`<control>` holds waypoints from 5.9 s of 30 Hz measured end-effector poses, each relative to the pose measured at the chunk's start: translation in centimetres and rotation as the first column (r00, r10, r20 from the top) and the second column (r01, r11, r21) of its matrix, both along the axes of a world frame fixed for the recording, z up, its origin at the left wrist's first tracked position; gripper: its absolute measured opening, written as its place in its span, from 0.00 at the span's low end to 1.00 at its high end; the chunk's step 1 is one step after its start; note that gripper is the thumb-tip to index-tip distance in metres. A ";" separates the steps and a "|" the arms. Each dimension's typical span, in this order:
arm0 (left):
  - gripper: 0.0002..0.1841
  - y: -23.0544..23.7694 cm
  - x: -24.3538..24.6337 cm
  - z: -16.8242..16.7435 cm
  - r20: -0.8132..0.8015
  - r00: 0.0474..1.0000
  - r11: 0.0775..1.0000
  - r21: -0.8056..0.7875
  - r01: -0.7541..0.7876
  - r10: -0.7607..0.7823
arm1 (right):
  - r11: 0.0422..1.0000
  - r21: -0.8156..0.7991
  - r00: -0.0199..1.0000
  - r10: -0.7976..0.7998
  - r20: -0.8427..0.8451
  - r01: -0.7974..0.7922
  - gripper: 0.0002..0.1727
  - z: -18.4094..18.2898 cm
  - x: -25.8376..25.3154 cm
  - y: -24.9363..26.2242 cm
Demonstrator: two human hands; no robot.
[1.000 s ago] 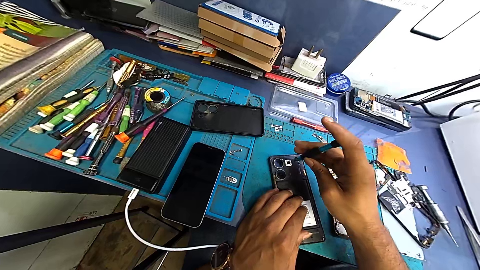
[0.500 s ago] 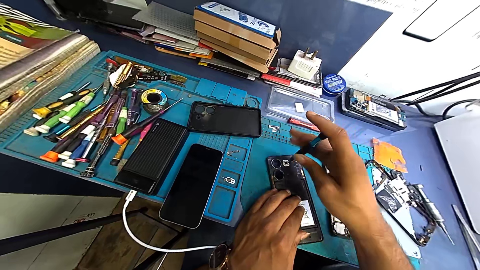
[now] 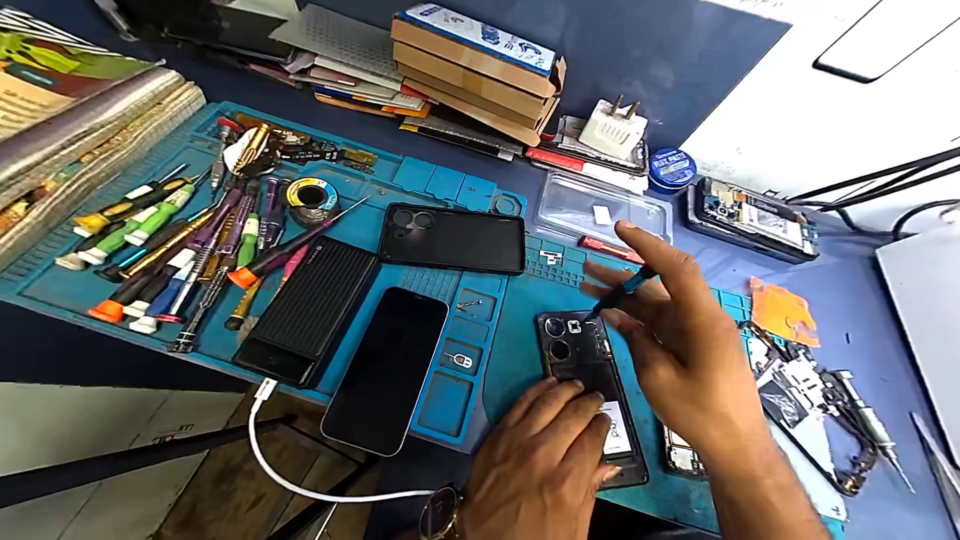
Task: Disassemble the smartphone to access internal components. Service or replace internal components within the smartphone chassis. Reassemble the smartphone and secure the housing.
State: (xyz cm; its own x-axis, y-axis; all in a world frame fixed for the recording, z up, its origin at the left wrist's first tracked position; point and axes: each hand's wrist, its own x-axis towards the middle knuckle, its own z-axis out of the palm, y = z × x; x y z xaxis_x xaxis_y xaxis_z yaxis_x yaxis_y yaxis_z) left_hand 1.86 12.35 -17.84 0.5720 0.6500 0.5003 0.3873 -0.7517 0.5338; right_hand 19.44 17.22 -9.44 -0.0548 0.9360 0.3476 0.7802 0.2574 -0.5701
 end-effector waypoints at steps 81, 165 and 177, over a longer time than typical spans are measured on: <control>0.19 0.4 -0.7 0.8 0.371 0.928 0.942 -0.320 0.103 0.024 | 0.947 0.315 0.921 0.067 -0.383 0.061 0.39 -0.2 -2.5 -3.2; 0.07 0.7 -1.1 4.4 0.569 0.813 0.921 -0.371 0.120 0.123 | 0.958 0.264 0.779 0.082 -0.621 0.109 0.39 -0.3 -3.6 -10.3; 0.14 -1.0 -0.8 2.8 0.594 0.805 0.860 -0.414 0.298 0.007 | 0.953 0.227 0.694 0.026 -0.719 0.200 0.38 -2.8 -4.1 -14.0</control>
